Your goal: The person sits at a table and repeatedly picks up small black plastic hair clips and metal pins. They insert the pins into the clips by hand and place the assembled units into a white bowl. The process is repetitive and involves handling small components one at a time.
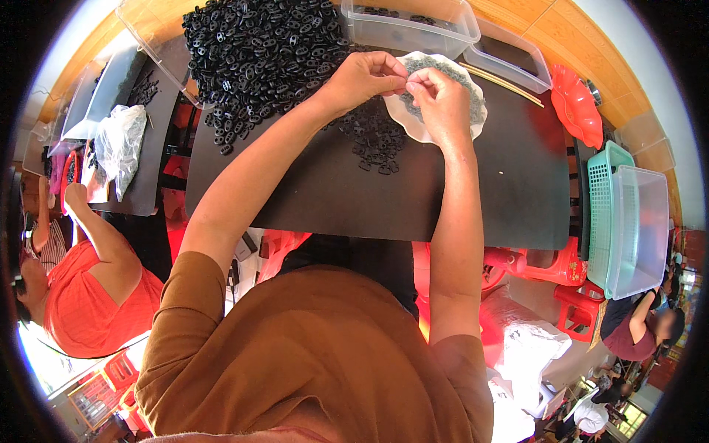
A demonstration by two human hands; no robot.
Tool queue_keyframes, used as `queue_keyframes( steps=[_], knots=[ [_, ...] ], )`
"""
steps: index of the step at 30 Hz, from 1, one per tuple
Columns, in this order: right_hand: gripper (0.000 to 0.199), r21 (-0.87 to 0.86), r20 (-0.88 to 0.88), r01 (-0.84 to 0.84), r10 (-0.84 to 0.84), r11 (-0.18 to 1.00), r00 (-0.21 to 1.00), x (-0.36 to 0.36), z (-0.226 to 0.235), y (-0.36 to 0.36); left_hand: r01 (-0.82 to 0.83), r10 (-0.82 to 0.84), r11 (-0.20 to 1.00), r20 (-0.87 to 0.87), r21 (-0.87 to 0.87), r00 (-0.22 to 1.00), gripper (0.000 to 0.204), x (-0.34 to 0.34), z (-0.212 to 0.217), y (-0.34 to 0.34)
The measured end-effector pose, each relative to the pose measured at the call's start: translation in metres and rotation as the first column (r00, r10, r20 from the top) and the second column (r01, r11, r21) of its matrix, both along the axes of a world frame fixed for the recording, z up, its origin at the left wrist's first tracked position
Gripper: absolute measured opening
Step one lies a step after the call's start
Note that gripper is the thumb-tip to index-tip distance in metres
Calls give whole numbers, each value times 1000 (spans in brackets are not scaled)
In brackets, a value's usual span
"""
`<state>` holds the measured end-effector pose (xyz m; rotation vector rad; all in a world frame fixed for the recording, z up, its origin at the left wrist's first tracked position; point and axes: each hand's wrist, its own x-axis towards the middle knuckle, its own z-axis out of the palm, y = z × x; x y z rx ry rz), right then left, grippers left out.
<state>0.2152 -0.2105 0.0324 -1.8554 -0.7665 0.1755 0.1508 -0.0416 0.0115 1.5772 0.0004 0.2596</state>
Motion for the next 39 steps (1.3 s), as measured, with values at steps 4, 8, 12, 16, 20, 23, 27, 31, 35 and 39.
queue_keyframes(
  steps=[4,8,12,16,20,23,27,31,35,39],
  knots=[
    [7,9,-60,13,-13,1000,998,2,0,-1,-60,50,971,51,233,997,15,1,2,-4],
    [7,70,-140,18,-8,997,990,2,2,-3,-69,52,959,68,275,996,18,-1,8,-8],
    [10,223,-218,-104,154,969,964,8,-2,-4,-91,80,977,64,192,995,20,-6,9,-5],
    [12,411,-254,-179,301,894,919,4,-3,-2,-61,62,998,66,-22,996,21,-29,10,4],
    [11,455,-353,-269,449,849,821,-11,-2,5,-32,33,985,4,-167,999,19,-69,14,14],
    [13,485,-397,-319,530,814,749,-28,-5,14,-79,76,978,-21,-195,997,18,-93,11,18],
    [12,501,-368,-335,547,798,752,-42,-7,22,-73,78,943,3,-324,997,14,-110,4,27],
    [11,445,-316,-350,510,824,800,-52,-9,28,-49,68,866,21,-497,997,11,-113,4,29],
    [9,417,-273,-334,467,845,841,-60,-9,33,-45,61,821,9,-570,998,10,-112,-2,27],
    [8,419,-244,-308,432,855,868,-60,-12,35,-69,84,848,5,-525,996,10,-111,-4,25]
  ],
)
